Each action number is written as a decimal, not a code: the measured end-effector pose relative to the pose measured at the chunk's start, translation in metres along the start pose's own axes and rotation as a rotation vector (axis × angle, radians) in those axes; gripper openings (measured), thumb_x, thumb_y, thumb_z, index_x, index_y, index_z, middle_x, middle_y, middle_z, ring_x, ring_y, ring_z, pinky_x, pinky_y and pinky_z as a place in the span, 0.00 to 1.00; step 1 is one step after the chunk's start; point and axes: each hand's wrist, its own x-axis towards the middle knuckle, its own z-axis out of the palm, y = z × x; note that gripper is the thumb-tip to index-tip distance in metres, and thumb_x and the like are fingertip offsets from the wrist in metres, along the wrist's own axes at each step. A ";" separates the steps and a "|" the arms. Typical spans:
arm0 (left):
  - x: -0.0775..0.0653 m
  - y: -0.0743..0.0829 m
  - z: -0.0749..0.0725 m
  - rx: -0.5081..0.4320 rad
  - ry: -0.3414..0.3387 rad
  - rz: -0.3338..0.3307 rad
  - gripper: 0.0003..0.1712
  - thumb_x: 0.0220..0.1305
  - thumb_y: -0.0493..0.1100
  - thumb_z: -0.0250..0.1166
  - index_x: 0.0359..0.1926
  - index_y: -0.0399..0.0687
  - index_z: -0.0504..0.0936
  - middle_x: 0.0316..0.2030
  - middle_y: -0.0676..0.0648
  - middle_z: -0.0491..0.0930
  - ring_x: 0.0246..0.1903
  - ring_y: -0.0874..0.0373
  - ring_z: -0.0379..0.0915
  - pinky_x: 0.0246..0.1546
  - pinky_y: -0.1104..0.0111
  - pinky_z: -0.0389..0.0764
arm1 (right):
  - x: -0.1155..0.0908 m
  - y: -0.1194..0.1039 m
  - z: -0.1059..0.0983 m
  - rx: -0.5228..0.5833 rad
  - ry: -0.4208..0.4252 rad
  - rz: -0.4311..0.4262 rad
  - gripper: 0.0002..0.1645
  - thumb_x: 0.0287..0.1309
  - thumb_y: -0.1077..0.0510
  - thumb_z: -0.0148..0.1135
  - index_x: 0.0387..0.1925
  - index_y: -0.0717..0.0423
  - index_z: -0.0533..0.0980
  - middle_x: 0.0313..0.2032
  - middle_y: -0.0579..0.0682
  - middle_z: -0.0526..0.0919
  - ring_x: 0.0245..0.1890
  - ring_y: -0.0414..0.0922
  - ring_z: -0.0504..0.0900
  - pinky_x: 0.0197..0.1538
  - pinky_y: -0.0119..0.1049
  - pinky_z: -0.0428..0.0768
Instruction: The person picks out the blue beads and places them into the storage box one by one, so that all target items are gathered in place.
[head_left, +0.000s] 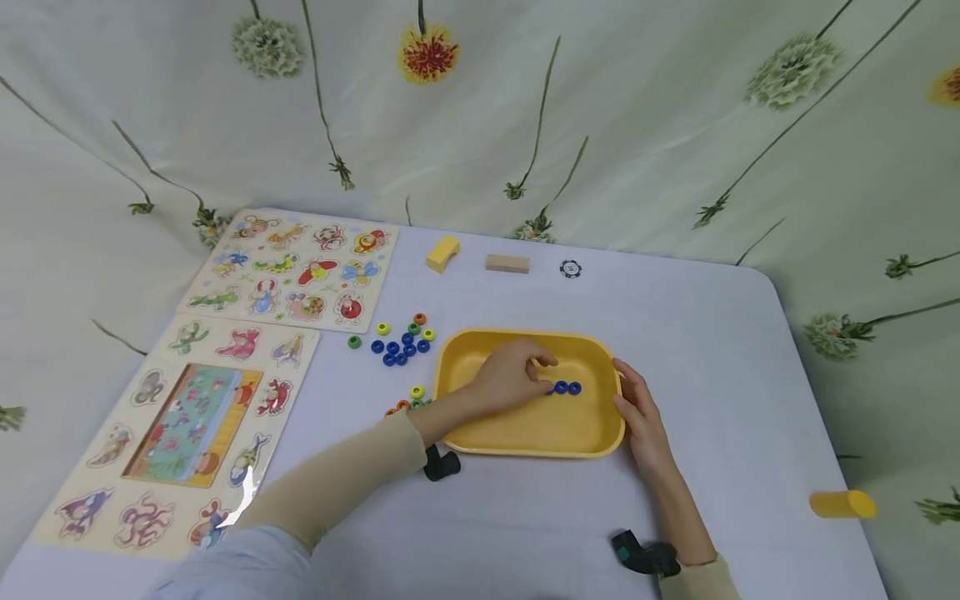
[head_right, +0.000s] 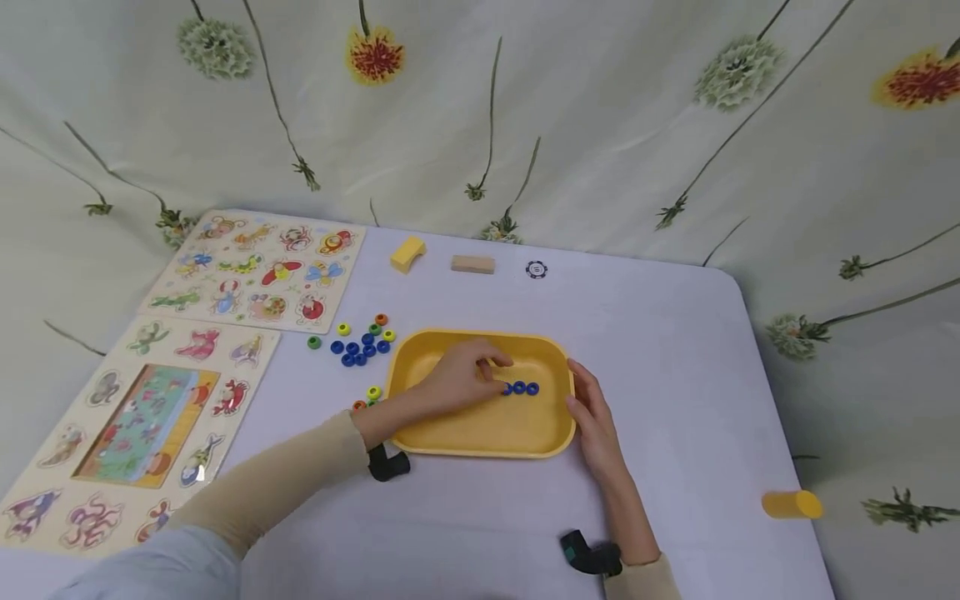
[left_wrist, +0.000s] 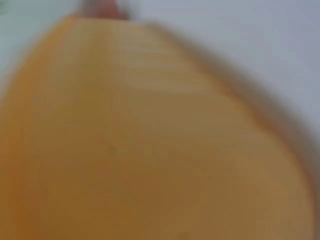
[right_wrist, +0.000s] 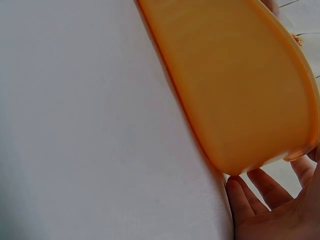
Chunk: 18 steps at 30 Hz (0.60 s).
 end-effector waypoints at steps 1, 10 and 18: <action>-0.006 0.004 -0.008 -0.029 0.031 0.013 0.15 0.49 0.44 0.66 0.41 0.48 0.80 0.37 0.51 0.78 0.27 0.67 0.70 0.28 0.76 0.73 | 0.000 0.000 0.000 -0.003 0.000 0.000 0.26 0.66 0.61 0.37 0.65 0.51 0.53 0.59 0.63 0.62 0.50 0.49 0.72 0.45 0.28 0.75; -0.083 -0.011 -0.088 -0.331 0.492 0.070 0.14 0.50 0.33 0.65 0.41 0.38 0.79 0.37 0.45 0.77 0.34 0.53 0.71 0.31 0.76 0.75 | -0.002 -0.005 0.002 -0.015 0.026 0.022 0.26 0.65 0.62 0.38 0.64 0.51 0.54 0.58 0.61 0.64 0.48 0.49 0.73 0.44 0.28 0.75; -0.114 -0.086 -0.096 -0.453 0.736 -0.122 0.18 0.48 0.27 0.63 0.43 0.24 0.74 0.37 0.42 0.78 0.34 0.54 0.72 0.30 0.79 0.74 | 0.002 0.012 -0.003 0.010 0.005 0.007 0.26 0.66 0.59 0.38 0.65 0.47 0.53 0.59 0.60 0.63 0.48 0.47 0.73 0.43 0.29 0.76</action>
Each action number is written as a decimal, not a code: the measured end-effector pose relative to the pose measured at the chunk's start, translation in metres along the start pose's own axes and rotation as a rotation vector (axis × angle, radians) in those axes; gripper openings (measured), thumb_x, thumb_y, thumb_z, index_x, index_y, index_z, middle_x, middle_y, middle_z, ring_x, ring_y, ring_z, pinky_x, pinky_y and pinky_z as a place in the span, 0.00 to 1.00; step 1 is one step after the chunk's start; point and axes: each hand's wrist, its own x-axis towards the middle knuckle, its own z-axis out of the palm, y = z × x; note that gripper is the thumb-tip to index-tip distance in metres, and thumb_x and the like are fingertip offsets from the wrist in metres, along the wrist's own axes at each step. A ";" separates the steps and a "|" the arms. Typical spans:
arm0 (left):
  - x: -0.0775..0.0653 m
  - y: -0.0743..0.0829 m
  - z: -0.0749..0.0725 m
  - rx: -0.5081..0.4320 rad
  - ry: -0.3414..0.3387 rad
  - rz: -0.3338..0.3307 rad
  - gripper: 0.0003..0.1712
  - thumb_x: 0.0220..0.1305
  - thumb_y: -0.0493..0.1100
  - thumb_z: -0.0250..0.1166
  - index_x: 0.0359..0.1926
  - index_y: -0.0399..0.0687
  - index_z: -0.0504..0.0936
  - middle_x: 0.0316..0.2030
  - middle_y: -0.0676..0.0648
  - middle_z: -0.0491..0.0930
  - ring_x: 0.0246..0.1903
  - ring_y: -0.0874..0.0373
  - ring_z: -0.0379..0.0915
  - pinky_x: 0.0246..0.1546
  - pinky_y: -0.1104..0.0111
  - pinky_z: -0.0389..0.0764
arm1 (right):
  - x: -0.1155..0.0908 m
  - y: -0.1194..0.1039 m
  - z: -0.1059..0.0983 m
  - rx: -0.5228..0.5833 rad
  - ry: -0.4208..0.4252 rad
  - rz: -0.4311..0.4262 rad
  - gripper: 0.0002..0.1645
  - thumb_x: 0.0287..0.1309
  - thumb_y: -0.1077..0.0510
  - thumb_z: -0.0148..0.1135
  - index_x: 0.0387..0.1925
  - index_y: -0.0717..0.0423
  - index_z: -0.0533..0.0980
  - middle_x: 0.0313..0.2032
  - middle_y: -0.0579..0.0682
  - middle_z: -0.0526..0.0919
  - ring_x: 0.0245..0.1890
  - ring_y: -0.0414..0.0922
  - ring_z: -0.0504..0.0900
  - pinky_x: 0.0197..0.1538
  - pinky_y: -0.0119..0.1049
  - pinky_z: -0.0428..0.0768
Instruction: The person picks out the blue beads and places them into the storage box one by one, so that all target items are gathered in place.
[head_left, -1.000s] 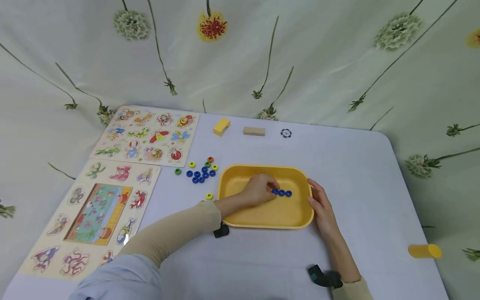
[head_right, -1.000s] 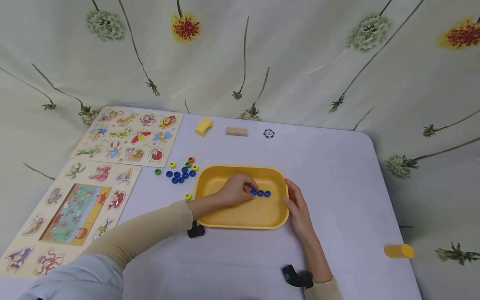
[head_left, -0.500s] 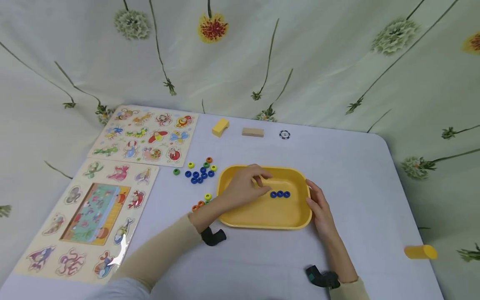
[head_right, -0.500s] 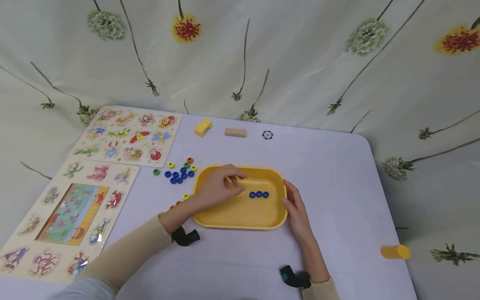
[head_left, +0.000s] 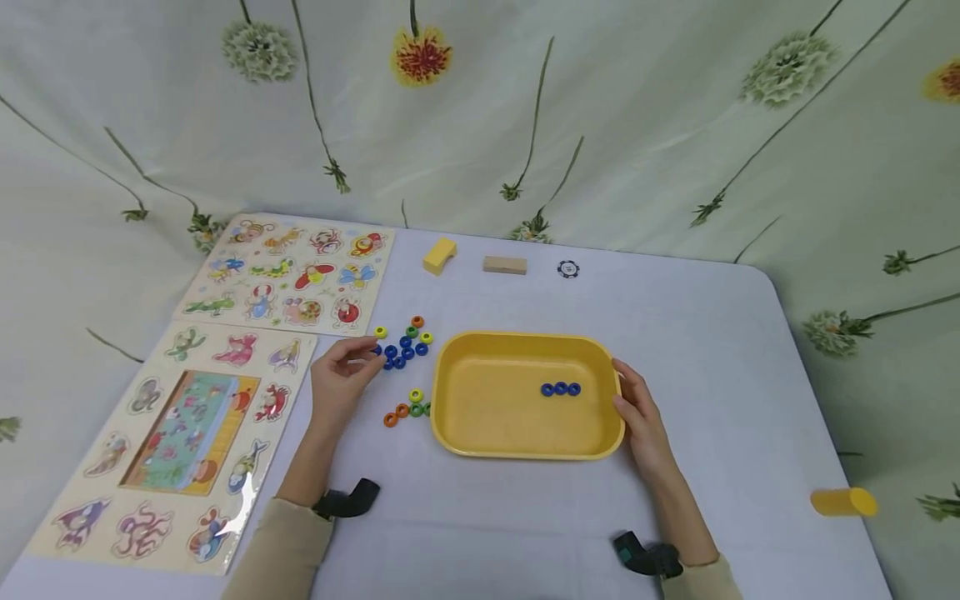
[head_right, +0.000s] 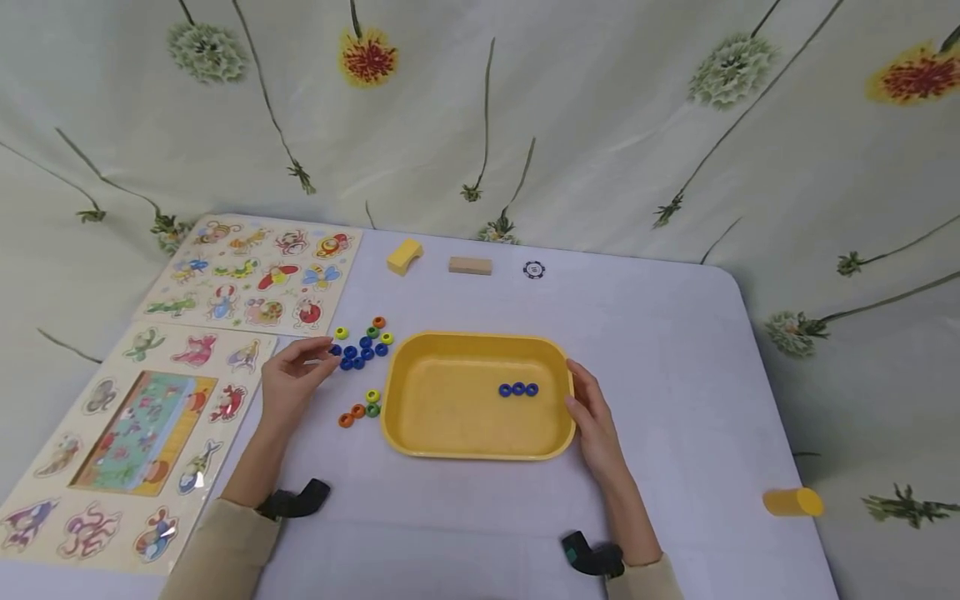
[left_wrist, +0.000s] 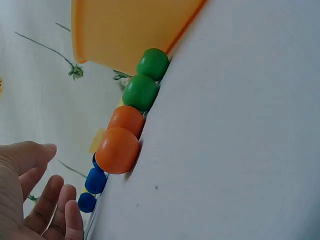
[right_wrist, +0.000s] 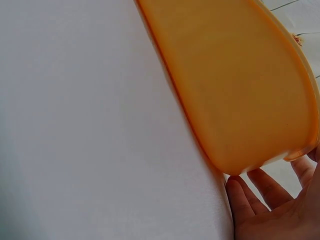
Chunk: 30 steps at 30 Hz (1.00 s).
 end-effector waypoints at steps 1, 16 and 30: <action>0.000 -0.009 -0.002 0.005 0.012 -0.022 0.18 0.48 0.29 0.64 0.43 0.26 0.75 0.37 0.39 0.77 0.33 0.56 0.72 0.30 0.80 0.73 | 0.001 0.002 0.000 -0.001 -0.005 -0.005 0.26 0.66 0.58 0.38 0.65 0.47 0.53 0.59 0.60 0.63 0.48 0.47 0.73 0.43 0.29 0.76; -0.004 -0.052 -0.003 0.492 -0.015 -0.027 0.16 0.47 0.42 0.69 0.40 0.49 0.80 0.34 0.52 0.75 0.31 0.64 0.70 0.31 0.84 0.71 | -0.003 0.007 0.001 0.016 0.024 0.022 0.26 0.65 0.56 0.41 0.64 0.44 0.55 0.58 0.57 0.65 0.46 0.46 0.75 0.41 0.30 0.77; -0.001 -0.002 0.023 0.357 -0.079 0.038 0.15 0.50 0.42 0.66 0.41 0.43 0.80 0.33 0.47 0.78 0.30 0.64 0.72 0.31 0.81 0.75 | 0.001 0.007 -0.001 -0.003 0.016 -0.005 0.25 0.65 0.53 0.40 0.64 0.42 0.55 0.58 0.57 0.66 0.45 0.46 0.75 0.42 0.29 0.77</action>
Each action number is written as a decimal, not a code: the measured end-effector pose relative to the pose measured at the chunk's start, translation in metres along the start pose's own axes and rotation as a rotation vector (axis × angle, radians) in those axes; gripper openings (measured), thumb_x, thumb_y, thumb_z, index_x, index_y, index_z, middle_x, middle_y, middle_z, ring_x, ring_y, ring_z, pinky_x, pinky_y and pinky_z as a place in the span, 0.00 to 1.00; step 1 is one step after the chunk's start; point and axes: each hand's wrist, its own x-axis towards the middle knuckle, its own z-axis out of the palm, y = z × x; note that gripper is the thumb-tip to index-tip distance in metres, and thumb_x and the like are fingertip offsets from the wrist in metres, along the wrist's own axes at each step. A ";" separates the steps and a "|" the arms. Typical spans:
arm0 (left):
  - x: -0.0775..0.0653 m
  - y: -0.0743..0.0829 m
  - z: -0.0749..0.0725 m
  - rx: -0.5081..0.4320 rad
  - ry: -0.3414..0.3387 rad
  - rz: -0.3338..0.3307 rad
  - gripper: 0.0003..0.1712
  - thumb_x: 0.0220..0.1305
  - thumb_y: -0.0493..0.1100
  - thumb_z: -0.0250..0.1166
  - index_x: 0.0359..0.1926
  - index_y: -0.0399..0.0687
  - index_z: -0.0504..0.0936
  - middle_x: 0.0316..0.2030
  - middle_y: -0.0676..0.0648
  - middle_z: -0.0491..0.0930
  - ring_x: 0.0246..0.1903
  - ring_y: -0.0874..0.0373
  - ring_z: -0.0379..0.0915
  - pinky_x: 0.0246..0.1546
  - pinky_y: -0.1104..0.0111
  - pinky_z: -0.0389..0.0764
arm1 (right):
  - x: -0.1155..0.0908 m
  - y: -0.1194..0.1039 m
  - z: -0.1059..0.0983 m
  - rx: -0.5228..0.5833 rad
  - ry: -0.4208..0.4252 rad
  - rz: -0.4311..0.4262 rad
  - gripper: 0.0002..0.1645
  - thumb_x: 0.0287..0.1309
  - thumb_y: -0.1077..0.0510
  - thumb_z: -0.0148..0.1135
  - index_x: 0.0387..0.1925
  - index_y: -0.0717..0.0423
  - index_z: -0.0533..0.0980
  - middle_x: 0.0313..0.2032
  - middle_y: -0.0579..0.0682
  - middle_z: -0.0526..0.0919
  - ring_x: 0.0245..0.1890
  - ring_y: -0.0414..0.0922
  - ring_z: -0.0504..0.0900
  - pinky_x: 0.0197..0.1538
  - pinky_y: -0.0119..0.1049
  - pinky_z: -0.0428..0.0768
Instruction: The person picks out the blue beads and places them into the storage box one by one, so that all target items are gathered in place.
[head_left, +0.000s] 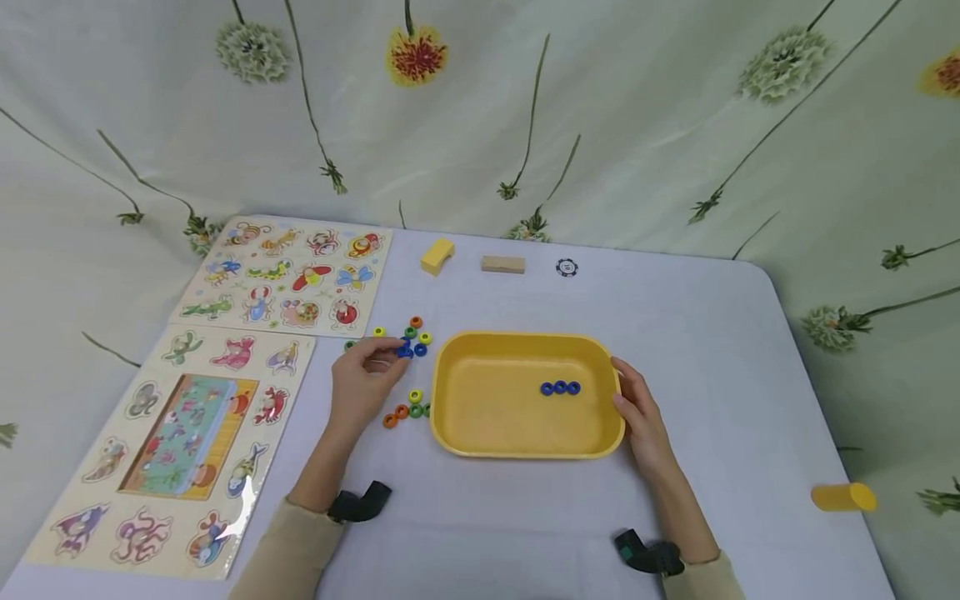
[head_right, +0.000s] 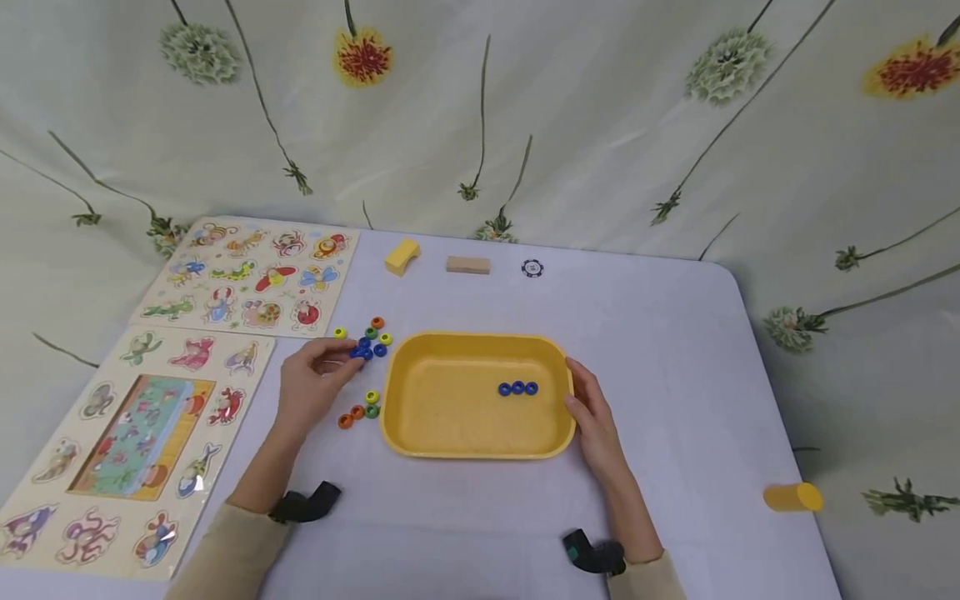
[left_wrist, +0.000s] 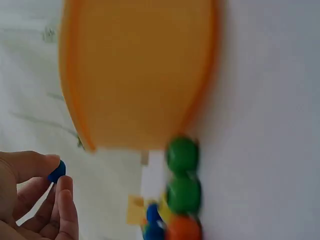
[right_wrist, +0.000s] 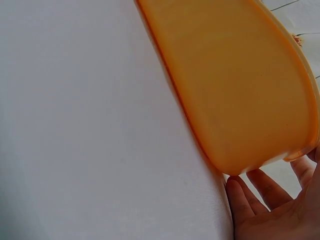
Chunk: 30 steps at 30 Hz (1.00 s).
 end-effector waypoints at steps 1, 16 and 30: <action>0.001 0.014 0.005 -0.038 -0.046 0.011 0.15 0.50 0.41 0.66 0.41 0.43 0.80 0.33 0.47 0.78 0.31 0.63 0.72 0.32 0.79 0.76 | 0.000 0.000 0.000 -0.002 0.001 -0.005 0.25 0.65 0.54 0.40 0.64 0.43 0.55 0.58 0.57 0.66 0.45 0.46 0.75 0.42 0.29 0.77; 0.021 0.065 0.126 -0.029 -0.692 -0.032 0.09 0.45 0.33 0.67 0.32 0.45 0.81 0.24 0.52 0.77 0.24 0.63 0.71 0.27 0.74 0.75 | -0.003 -0.021 0.004 -0.012 -0.009 0.000 0.26 0.65 0.63 0.37 0.65 0.53 0.52 0.58 0.64 0.63 0.47 0.54 0.73 0.42 0.30 0.77; 0.017 0.069 0.127 0.175 -0.698 0.120 0.14 0.46 0.36 0.65 0.39 0.43 0.80 0.31 0.50 0.78 0.27 0.66 0.72 0.31 0.77 0.73 | -0.003 -0.022 0.006 -0.005 0.000 -0.002 0.27 0.65 0.64 0.37 0.65 0.52 0.53 0.58 0.65 0.63 0.48 0.54 0.72 0.43 0.30 0.77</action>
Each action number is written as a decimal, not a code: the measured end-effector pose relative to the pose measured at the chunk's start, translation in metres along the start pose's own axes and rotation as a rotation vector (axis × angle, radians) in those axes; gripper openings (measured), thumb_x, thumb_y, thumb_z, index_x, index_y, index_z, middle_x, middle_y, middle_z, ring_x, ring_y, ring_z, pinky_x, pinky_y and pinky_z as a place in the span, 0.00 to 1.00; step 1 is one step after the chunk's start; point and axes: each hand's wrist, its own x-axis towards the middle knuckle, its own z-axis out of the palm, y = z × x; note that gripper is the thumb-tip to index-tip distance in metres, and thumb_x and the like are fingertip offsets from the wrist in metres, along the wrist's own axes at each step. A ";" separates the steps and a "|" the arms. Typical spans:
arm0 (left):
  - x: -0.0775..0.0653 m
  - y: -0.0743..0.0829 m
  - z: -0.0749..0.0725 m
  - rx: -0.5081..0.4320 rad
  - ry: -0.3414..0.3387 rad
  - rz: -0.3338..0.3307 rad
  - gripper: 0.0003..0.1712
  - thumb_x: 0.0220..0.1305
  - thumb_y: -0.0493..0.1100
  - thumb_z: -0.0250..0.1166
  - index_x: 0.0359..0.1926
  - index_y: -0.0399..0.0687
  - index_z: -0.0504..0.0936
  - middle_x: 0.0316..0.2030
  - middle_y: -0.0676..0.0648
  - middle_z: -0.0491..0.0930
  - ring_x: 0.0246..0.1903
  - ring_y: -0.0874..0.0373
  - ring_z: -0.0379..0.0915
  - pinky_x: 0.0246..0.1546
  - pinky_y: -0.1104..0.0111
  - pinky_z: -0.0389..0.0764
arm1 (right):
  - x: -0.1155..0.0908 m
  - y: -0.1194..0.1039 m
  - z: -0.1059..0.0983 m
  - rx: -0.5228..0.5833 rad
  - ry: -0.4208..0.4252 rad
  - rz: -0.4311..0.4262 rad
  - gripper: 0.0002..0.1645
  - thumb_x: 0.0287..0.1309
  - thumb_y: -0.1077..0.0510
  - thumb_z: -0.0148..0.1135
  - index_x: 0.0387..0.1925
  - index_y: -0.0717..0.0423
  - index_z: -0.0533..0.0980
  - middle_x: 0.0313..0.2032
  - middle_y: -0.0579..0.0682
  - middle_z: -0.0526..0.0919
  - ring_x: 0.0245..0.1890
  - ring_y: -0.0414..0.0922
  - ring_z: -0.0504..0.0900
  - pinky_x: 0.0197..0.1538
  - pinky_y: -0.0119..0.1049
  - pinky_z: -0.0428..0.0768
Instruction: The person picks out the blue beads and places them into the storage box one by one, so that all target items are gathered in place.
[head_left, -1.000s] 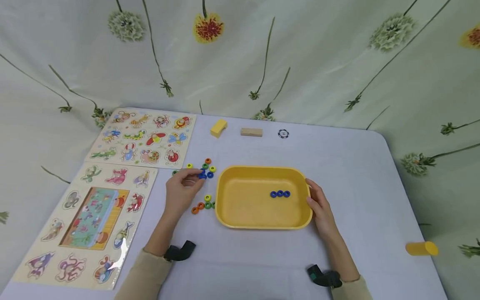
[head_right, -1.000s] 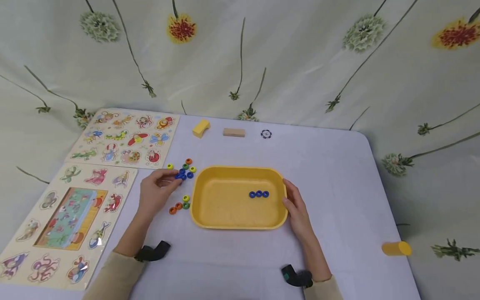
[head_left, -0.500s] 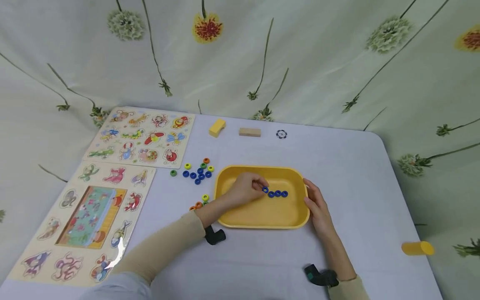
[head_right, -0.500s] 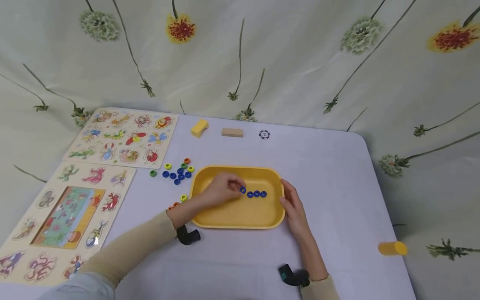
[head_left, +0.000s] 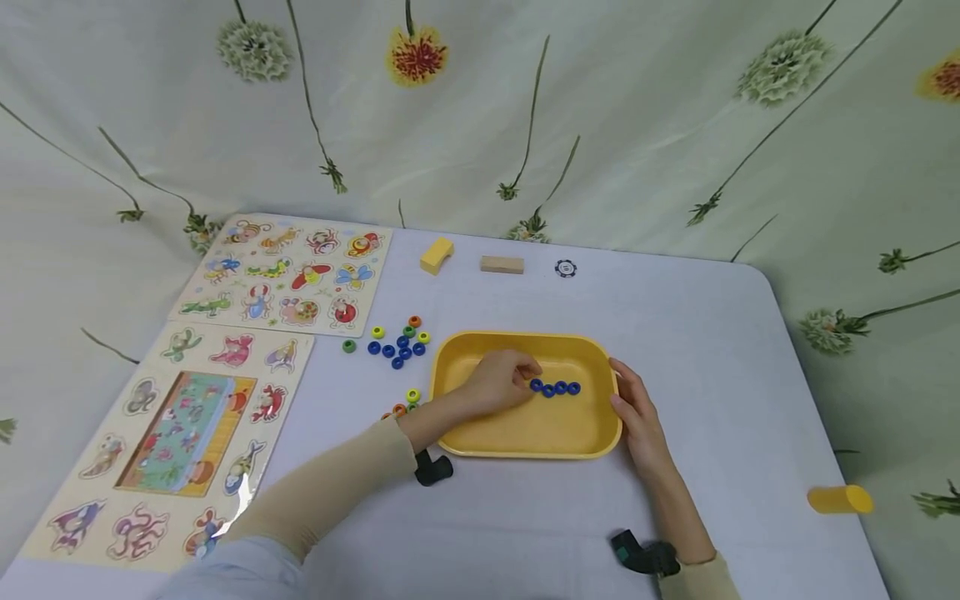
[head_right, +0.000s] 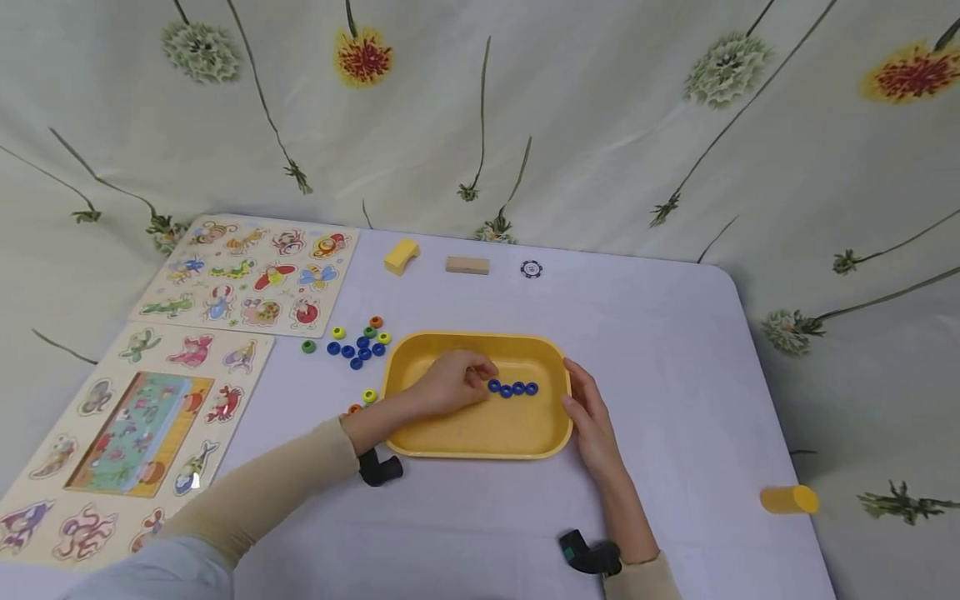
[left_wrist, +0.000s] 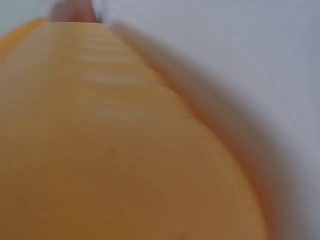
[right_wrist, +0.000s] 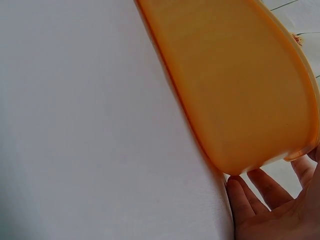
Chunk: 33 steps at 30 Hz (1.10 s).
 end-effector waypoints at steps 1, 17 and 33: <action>-0.005 0.002 -0.003 -0.009 0.020 0.009 0.15 0.47 0.37 0.66 0.40 0.43 0.80 0.33 0.49 0.78 0.27 0.66 0.72 0.31 0.77 0.73 | 0.000 0.000 0.000 -0.001 -0.003 -0.002 0.27 0.65 0.64 0.37 0.65 0.53 0.53 0.58 0.65 0.63 0.48 0.54 0.72 0.42 0.30 0.77; -0.099 -0.057 -0.083 -0.273 0.848 -0.049 0.14 0.50 0.35 0.65 0.40 0.34 0.79 0.33 0.38 0.77 0.30 0.59 0.72 0.30 0.80 0.74 | -0.002 0.007 -0.004 0.017 0.010 -0.002 0.26 0.65 0.65 0.37 0.64 0.52 0.54 0.58 0.64 0.63 0.48 0.48 0.73 0.43 0.28 0.76; -0.099 -0.137 -0.065 -0.138 0.900 -0.405 0.19 0.49 0.44 0.67 0.44 0.49 0.79 0.30 0.51 0.75 0.29 0.64 0.68 0.26 0.83 0.70 | 0.003 0.023 -0.002 0.037 0.018 -0.004 0.26 0.65 0.58 0.41 0.64 0.46 0.56 0.58 0.58 0.65 0.49 0.44 0.73 0.44 0.28 0.76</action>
